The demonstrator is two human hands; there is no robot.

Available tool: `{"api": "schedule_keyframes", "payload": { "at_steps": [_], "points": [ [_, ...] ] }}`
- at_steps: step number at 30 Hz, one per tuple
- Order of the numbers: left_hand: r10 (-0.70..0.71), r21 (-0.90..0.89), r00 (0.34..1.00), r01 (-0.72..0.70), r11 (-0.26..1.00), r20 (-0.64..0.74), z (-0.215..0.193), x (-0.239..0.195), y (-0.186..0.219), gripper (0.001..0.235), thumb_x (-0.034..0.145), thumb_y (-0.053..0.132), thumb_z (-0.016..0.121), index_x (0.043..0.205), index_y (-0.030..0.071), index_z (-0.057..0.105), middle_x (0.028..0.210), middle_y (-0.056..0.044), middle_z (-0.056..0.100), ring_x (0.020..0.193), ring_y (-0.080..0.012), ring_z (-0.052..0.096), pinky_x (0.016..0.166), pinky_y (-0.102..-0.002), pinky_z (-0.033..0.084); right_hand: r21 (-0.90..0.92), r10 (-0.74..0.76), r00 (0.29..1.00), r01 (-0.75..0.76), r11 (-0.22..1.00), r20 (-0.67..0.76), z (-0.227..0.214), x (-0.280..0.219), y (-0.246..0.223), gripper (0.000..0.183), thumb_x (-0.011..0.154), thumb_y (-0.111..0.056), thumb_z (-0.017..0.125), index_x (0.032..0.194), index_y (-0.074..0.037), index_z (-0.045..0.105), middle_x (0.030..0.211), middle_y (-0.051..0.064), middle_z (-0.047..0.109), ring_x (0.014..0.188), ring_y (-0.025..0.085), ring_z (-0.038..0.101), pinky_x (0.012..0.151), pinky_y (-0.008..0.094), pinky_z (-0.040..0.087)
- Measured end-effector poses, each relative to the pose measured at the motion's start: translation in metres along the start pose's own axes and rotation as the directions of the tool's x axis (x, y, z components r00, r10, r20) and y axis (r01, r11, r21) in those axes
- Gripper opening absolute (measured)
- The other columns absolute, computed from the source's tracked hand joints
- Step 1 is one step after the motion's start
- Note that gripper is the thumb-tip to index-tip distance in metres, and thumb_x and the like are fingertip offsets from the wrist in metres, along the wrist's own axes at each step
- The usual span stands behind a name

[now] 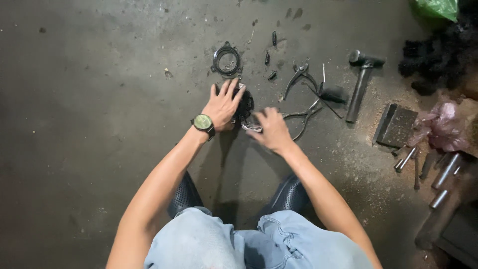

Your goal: The person sits on the workshop floor reassembling a greasy mechanical component, fitting brake shoes and small parts into a hub assembly by hand. They use pliers and a screwdriver to adjust and seat parts, then place the assembled unit aside with other completed components.

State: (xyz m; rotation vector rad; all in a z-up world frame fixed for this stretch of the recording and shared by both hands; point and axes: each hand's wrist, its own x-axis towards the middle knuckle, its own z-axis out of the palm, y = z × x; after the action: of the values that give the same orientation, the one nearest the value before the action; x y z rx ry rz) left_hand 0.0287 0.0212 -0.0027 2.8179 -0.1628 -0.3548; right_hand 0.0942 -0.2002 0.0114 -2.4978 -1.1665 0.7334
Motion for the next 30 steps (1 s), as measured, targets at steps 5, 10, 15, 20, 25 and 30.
{"api": "schedule_keyframes", "payload": {
  "at_steps": [5, 10, 15, 20, 25, 30],
  "points": [
    [-0.107, -0.085, 0.992, 0.112, 0.990, 0.065, -0.014, -0.009, 0.011, 0.132, 0.052, 0.043, 0.095, 0.156, 0.001, 0.027, 0.153, -0.030, 0.032, 0.140, -0.0440, 0.036, 0.110, -0.067, 0.031, -0.262, -0.187, 0.979, 0.203, 0.943, 0.085, -0.009, -0.003, 0.011, 0.060, 0.078, -0.037, 0.083, 0.127, -0.008, 0.063, 0.117, 0.016, 0.057, 0.113, 0.035, 0.054, 0.096, 0.050, 0.047],
    [-0.162, -0.168, 0.986, 0.153, 0.974, -0.042, -0.009, -0.018, 0.020, 0.129, 0.053, 0.049, 0.094, 0.154, -0.002, 0.032, 0.150, -0.031, 0.039, 0.137, -0.0444, 0.040, 0.109, -0.066, 0.032, -0.257, -0.118, 0.990, 0.093, 0.962, -0.082, -0.047, 0.023, 0.015, 0.055, 0.075, -0.032, 0.083, 0.123, -0.010, 0.066, 0.115, 0.015, 0.062, 0.112, 0.034, 0.056, 0.092, 0.049, 0.047],
    [-0.295, -0.201, 0.949, 0.268, 0.942, -0.115, -0.003, -0.015, 0.033, 0.124, 0.056, 0.057, 0.091, 0.147, -0.008, 0.038, 0.146, -0.033, 0.041, 0.133, -0.0456, 0.042, 0.107, -0.064, 0.032, -0.172, -0.146, 0.989, 0.139, 0.975, -0.028, -0.037, 0.038, 0.007, 0.039, 0.092, -0.026, 0.076, 0.127, -0.009, 0.069, 0.109, 0.014, 0.066, 0.104, 0.035, 0.059, 0.087, 0.050, 0.046],
    [-0.295, -0.198, 0.946, 0.267, 0.943, -0.132, 0.003, -0.015, 0.034, 0.121, 0.059, 0.056, 0.090, 0.148, -0.007, 0.039, 0.148, -0.031, 0.041, 0.134, -0.0450, 0.042, 0.108, -0.063, 0.032, -0.182, -0.024, 0.985, -0.007, 0.983, -0.169, -0.025, 0.048, 0.001, 0.031, 0.090, -0.031, 0.077, 0.107, -0.006, 0.074, 0.111, 0.021, 0.062, 0.110, 0.039, 0.055, 0.093, 0.052, 0.044],
    [-0.308, -0.221, 0.944, 0.277, 0.935, -0.118, -0.004, -0.016, 0.037, 0.123, 0.057, 0.055, 0.090, 0.148, -0.008, 0.039, 0.148, -0.033, 0.040, 0.133, -0.0456, 0.041, 0.107, -0.062, 0.033, -0.235, -0.146, 0.921, 0.061, 0.970, -0.361, -0.018, 0.060, -0.001, 0.034, 0.085, -0.032, 0.081, 0.097, -0.002, 0.071, 0.117, 0.024, 0.057, 0.118, 0.041, 0.049, 0.102, 0.056, 0.040],
    [-0.297, -0.188, 0.945, 0.270, 0.944, -0.133, -0.001, -0.016, 0.037, 0.120, 0.060, 0.054, 0.090, 0.149, -0.008, 0.039, 0.149, -0.032, 0.040, 0.134, -0.0451, 0.042, 0.107, -0.060, 0.033, -0.180, -0.124, 0.957, 0.077, 0.981, -0.263, -0.019, 0.059, 0.002, 0.035, 0.086, -0.026, 0.081, 0.109, -0.001, 0.071, 0.120, 0.024, 0.056, 0.122, 0.043, 0.048, 0.102, 0.057, 0.038]
  ]
}}
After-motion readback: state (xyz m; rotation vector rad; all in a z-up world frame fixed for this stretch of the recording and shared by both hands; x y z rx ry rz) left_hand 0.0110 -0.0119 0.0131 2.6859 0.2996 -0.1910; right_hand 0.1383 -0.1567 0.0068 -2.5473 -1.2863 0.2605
